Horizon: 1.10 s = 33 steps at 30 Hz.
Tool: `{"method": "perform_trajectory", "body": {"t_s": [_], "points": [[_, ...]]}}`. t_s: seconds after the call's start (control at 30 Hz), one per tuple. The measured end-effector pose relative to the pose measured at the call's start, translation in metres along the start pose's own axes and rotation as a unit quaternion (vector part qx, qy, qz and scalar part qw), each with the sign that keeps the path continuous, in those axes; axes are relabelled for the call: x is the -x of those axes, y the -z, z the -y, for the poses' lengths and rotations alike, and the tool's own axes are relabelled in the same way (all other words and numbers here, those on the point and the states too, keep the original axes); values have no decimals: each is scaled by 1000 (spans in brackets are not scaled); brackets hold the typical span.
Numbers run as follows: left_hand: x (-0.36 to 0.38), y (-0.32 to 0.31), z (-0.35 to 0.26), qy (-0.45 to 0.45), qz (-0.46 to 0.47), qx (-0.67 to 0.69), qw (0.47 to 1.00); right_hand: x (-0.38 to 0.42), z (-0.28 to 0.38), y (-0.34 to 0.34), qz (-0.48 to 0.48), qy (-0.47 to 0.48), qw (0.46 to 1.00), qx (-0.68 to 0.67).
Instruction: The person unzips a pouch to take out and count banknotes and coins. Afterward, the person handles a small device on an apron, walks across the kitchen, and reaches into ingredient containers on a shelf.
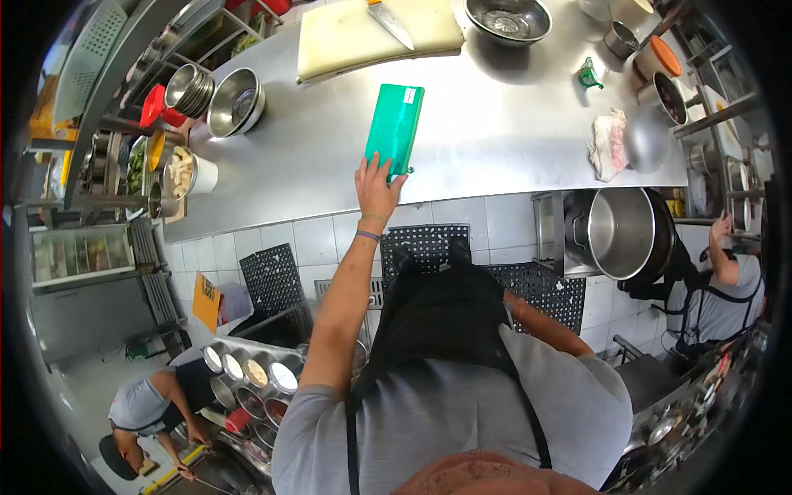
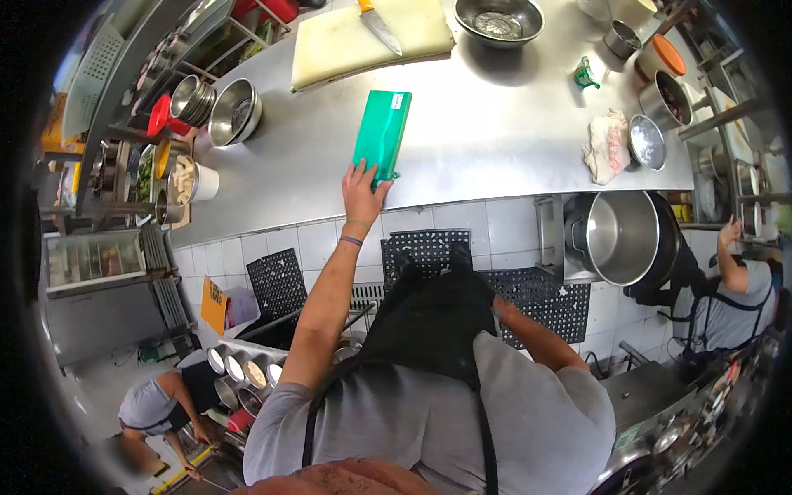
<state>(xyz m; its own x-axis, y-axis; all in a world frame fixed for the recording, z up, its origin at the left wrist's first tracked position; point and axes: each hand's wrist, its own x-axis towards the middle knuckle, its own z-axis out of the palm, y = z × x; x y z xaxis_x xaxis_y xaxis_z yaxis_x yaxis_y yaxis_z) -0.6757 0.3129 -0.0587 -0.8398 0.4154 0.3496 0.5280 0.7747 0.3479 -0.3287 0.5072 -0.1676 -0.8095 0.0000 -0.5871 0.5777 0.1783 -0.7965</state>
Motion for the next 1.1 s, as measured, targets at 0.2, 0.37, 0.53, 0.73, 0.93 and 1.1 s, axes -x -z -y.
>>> {"method": "perform_trajectory", "body": {"t_s": [0.2, 0.37, 0.53, 0.73, 0.93, 1.1], "points": [[-9, 2, 22, -114, -45, -32, 992, 52, -42, -2, -49, -20, 981, 186], [-43, 33, 51, 132, 24, 332, 934, 96, -50, -33, -83, -26, 957, 278], [-78, 57, 89, 121, 24, 522, 844, 95, -47, -72, -118, 13, 944, 307], [-88, 33, 132, 80, 140, 347, 924, 86, -54, -104, -193, 93, 927, 307], [-59, 43, 133, 66, 41, 287, 955, 119, -80, -133, -245, 43, 914, 320], [-29, 73, 108, 77, 24, 328, 941, 156, -104, -163, -223, -129, 914, 313]]}}
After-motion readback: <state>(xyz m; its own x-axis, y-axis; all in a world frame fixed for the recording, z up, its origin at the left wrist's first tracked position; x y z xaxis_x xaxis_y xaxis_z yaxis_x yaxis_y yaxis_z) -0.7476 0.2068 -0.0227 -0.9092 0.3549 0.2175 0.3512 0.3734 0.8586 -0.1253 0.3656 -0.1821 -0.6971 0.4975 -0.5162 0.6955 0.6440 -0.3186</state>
